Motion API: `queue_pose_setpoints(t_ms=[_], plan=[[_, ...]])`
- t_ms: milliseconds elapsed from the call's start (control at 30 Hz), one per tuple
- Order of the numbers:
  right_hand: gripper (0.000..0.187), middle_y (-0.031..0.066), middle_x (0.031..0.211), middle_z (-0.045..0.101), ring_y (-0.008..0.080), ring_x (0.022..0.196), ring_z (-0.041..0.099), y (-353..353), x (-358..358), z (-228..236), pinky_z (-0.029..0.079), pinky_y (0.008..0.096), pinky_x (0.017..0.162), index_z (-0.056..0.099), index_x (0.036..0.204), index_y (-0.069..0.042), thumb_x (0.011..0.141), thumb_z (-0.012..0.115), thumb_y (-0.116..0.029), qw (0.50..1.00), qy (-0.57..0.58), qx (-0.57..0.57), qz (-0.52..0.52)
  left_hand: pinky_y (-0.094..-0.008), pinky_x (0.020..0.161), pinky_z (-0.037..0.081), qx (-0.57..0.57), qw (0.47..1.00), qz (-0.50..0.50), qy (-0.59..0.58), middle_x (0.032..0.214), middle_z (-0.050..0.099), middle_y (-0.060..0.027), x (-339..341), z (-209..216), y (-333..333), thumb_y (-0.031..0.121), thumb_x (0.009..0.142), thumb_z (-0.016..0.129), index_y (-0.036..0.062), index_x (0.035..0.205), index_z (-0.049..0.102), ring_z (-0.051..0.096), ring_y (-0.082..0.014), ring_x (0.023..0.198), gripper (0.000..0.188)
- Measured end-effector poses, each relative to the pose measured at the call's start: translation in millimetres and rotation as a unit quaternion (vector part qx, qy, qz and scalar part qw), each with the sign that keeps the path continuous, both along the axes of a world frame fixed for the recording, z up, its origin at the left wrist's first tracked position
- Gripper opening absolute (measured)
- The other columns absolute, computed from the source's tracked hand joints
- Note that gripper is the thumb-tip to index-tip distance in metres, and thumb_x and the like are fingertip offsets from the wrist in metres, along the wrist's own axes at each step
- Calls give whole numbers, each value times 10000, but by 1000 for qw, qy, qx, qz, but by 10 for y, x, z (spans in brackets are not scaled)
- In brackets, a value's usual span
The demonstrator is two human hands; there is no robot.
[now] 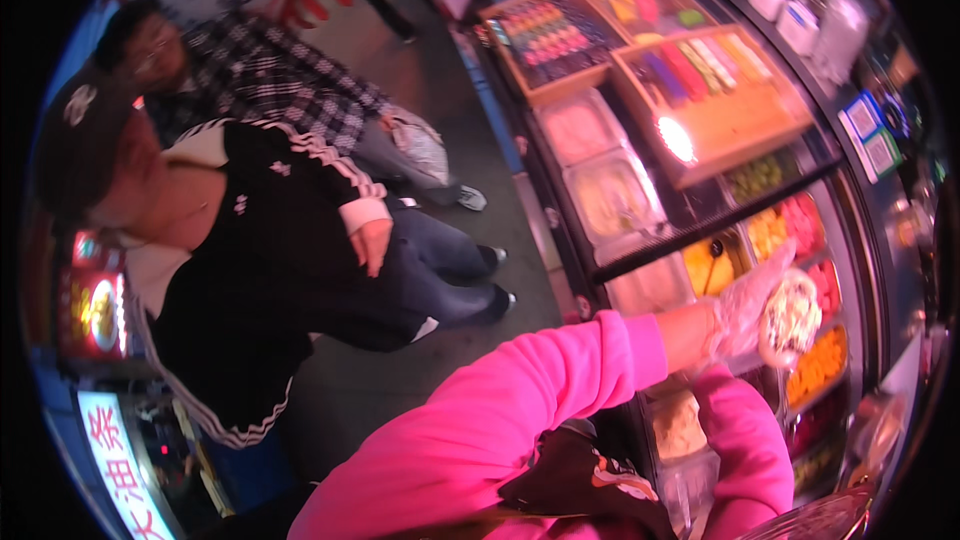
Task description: The person scoops a white base from a display case into a plastic bag, then adds red beans and various diced fruits. They knead and mix the contents by hand inside the bag to form a compact ball, then hand it to a customer.
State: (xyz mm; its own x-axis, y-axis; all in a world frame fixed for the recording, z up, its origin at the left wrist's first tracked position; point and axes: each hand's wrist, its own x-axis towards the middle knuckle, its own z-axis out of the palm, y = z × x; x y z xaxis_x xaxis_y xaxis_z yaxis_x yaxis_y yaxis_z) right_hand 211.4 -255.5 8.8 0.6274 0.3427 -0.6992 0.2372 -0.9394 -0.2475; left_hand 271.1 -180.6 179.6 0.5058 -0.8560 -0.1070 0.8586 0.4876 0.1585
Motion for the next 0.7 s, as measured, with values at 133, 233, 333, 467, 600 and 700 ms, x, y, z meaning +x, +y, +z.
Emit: queue_pose_setpoints(t_ms=[133, 233, 333, 467, 600, 700], plan=[[301, 202, 1049, 756, 380, 991, 732, -66, -80, -33, 584, 466, 875, 805, 1023, -101, 954, 606, -316, 1000, 1, -11, 5, -469, 786, 615, -6, 994, -28, 103, 990, 752, -153, -123, -267, 442, 808, 912, 530, 39, 1137, 674, 730, -309, 830, 814], [306, 211, 1033, 755, 388, 980, 731, -116, -131, -103, 585, 467, 866, 805, 1010, -89, 956, 609, -318, 1000, 1, -20, 6, -483, 858, 617, 7, 997, 1, 82, 1075, 750, -185, -264, -563, 778, 774, 930, 544, 18, 1213, 659, 743, -327, 944, 815], [314, 219, 1017, 753, 395, 970, 731, -164, -188, -138, 586, 468, 857, 804, 996, -77, 958, 611, -321, 1000, -3, -21, 2, -469, 964, 589, -2, 997, 68, 30, 1187, 730, -187, -472, -773, 1109, 725, 957, 554, 16, 1273, 641, 722, -311, 1083, 781], [325, 231, 996, 751, 405, 957, 730, -217, -461, -81, 586, 469, 845, 804, 979, -61, 961, 615, -324, 1000, -6, -23, -21, -472, 1044, 542, 21, 992, 114, 56, 1243, 708, -158, -721, -826, 1454, 709, 974, 540, 44, 1327, 613, 695, -294, 1140, 756], [312, 235, 976, 751, 410, 944, 730, -248, -691, -31, 587, 471, 834, 803, 958, -53, 946, 626, -310, 1000, -13, -10, -22, -503, 1047, 532, 2, 991, 126, 50, 1289, 683, -160, -851, -797, 1683, 741, 945, 549, 58, 1406, 562, 676, -317, 1168, 825], [284, 233, 963, 751, 411, 934, 730, -250, -719, -57, 588, 473, 827, 801, 940, -52, 922, 640, -286, 1000, -19, 6, 4, -559, 1061, 509, 9, 985, 136, 103, 1371, 644, -171, -895, -804, 1766, 757, 917, 565, 47, 1372, 586, 634, -349, 1247, 843]])
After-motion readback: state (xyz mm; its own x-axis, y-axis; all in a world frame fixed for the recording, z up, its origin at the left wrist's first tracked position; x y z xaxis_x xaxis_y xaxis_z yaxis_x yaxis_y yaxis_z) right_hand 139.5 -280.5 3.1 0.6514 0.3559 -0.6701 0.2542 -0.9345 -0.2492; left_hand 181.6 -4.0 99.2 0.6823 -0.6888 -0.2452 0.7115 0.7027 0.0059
